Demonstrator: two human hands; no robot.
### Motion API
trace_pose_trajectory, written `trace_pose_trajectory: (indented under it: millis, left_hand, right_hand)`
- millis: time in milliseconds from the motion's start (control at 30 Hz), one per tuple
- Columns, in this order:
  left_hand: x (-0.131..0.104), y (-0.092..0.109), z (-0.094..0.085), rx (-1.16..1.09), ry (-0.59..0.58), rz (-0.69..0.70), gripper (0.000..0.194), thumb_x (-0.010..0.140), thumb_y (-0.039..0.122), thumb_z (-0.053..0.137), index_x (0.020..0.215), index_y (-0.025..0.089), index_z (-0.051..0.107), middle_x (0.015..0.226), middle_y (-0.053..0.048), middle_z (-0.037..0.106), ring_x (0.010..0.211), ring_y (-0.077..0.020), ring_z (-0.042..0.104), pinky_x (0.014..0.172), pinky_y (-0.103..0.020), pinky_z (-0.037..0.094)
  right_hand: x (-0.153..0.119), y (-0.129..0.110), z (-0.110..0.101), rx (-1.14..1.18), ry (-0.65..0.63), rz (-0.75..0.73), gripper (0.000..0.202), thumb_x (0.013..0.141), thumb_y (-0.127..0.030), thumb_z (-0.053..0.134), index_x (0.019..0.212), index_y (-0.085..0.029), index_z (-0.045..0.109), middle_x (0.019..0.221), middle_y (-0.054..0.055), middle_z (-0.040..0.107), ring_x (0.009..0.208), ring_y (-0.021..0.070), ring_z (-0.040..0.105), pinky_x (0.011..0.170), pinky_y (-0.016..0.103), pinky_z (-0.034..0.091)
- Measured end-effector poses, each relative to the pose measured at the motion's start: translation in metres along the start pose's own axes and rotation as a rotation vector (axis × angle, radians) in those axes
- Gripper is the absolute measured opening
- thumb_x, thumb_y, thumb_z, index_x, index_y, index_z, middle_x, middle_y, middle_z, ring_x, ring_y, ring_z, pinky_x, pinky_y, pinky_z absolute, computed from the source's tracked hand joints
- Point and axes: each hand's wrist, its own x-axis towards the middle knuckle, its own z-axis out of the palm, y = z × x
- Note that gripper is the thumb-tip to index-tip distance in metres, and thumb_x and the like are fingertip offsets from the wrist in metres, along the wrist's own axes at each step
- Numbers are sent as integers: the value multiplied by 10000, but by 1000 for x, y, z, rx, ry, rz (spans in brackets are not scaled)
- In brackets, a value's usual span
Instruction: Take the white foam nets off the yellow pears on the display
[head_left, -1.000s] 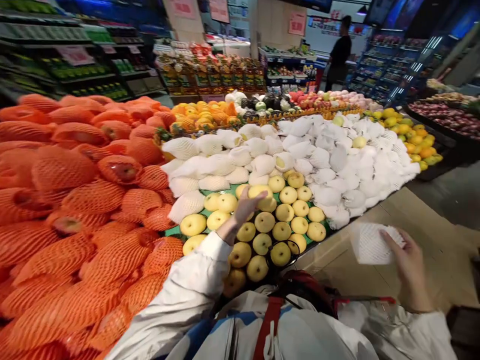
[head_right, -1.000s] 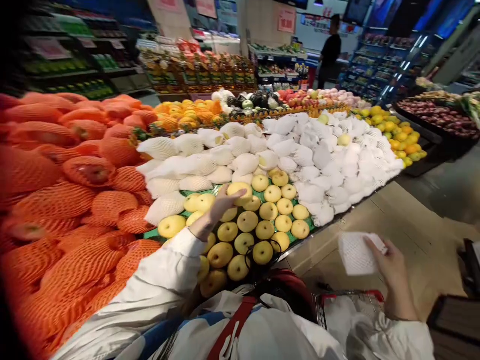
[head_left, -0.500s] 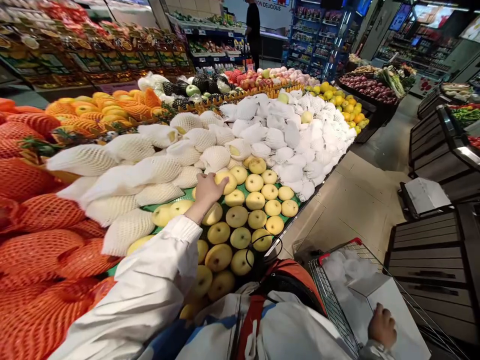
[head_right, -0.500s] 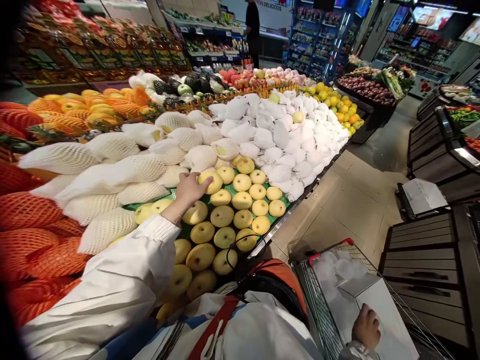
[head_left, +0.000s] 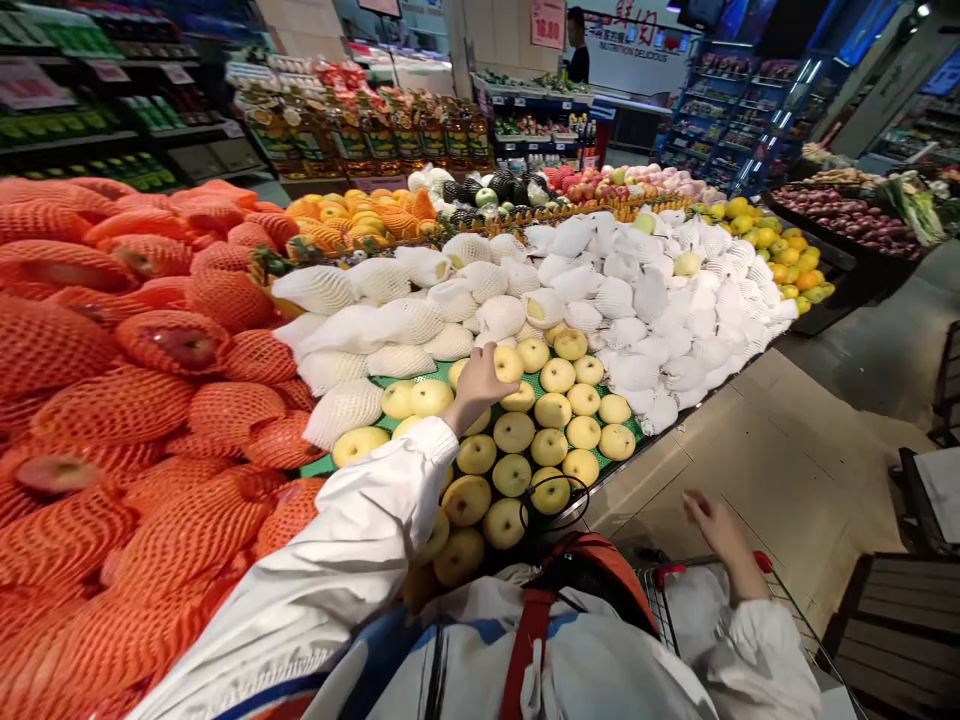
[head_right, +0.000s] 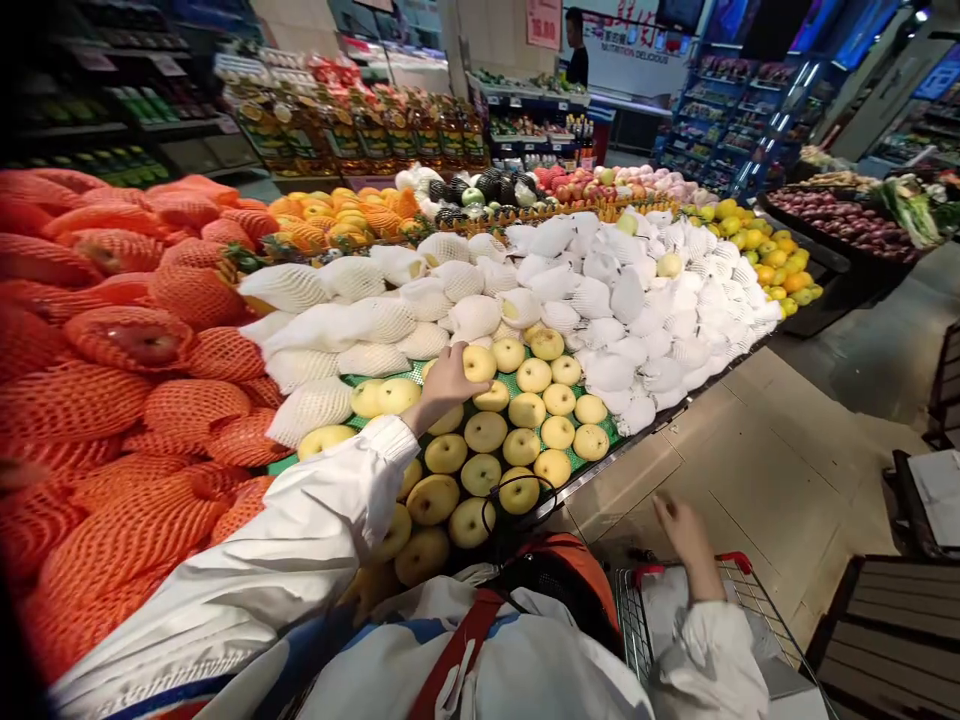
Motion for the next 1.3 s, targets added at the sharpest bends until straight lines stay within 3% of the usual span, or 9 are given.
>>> trace_pose_trajectory:
  millis: [133,233,400,567,767,1000,1067,1200,1300]
  left_hand:
    - [-18,1,-24,-74,88,-31,866,739,464,824,1444,102,474,1361,-226,582,1261,-418,592,1054,-490,495]
    - [-47,3,-52,-155,215,-29,827,746,470,810,1428,126,493,1369,-208,594,1293,-407,571,1100,-510,473]
    - [-122,3,-83,-263,491,-68,874,656,550,884,1389,227,534,1353,-129,622,1286,-381,581,1157,-516,452]
    - [-194,9,-69,-239,676,-229,850,677,645,872,1387,308,548,1383,-93,615,1293,-402,585,1166,-598,450]
    - [-238,18,-37,-237,828,-429,893,660,631,890,1423,326,541,1439,-81,587,1353,-423,560,1192,-629,442]
    - [-245,20,-20,-216,861,-508,888,672,589,889,1412,235,550,1402,-132,607,1300,-406,600,1124,-614,509]
    - [-243,22,-18,-195,860,-486,883,676,583,888,1400,199,560,1376,-157,623,1273,-403,618,1120,-606,510]
    - [-236,27,-15,-203,870,-420,877,688,577,891,1407,195,564,1399,-166,624,1279,-389,624,1088,-570,541]
    - [-232,29,-12,-206,856,-397,897,689,566,892,1429,195,549,1441,-173,606,1312,-385,614,1059,-545,565]
  right_hand:
    - [79,-53,50,-209,-315,-280,470,922,-508,634,1279,-205,670,1201,142,750,1032,321,720,857,425,550]
    - [96,-78,88,-529,-503,-321,574,766,-304,839,1283,-140,652,1233,201,711,1079,360,691,829,382,514]
    - [83,-39,119,-484,-383,-378,741,797,-264,804,1466,-121,520,1280,204,630,1081,359,663,872,403,520]
    - [94,-1,122,-293,-360,-473,714,757,-226,775,1447,-199,592,1317,152,579,1222,363,586,1049,458,499]
    - [120,-5,117,-304,-511,-532,798,679,-232,886,1443,-259,655,1264,140,546,1172,362,571,1039,468,520]
    - [135,-3,96,-366,-716,-691,828,797,-190,841,1563,-312,552,1333,126,537,1227,328,576,1054,451,518]
    - [132,-8,95,-382,-668,-692,829,826,-216,822,1592,-280,510,1380,143,558,1236,343,587,1037,456,527]
    - [116,-37,114,-288,-448,-678,439,1045,-393,567,1400,-146,646,1342,187,645,1237,336,609,1040,451,521]
    - [107,-61,136,-279,-455,-679,380,1055,-401,539,1268,-123,687,1228,182,712,1148,324,651,975,439,542]
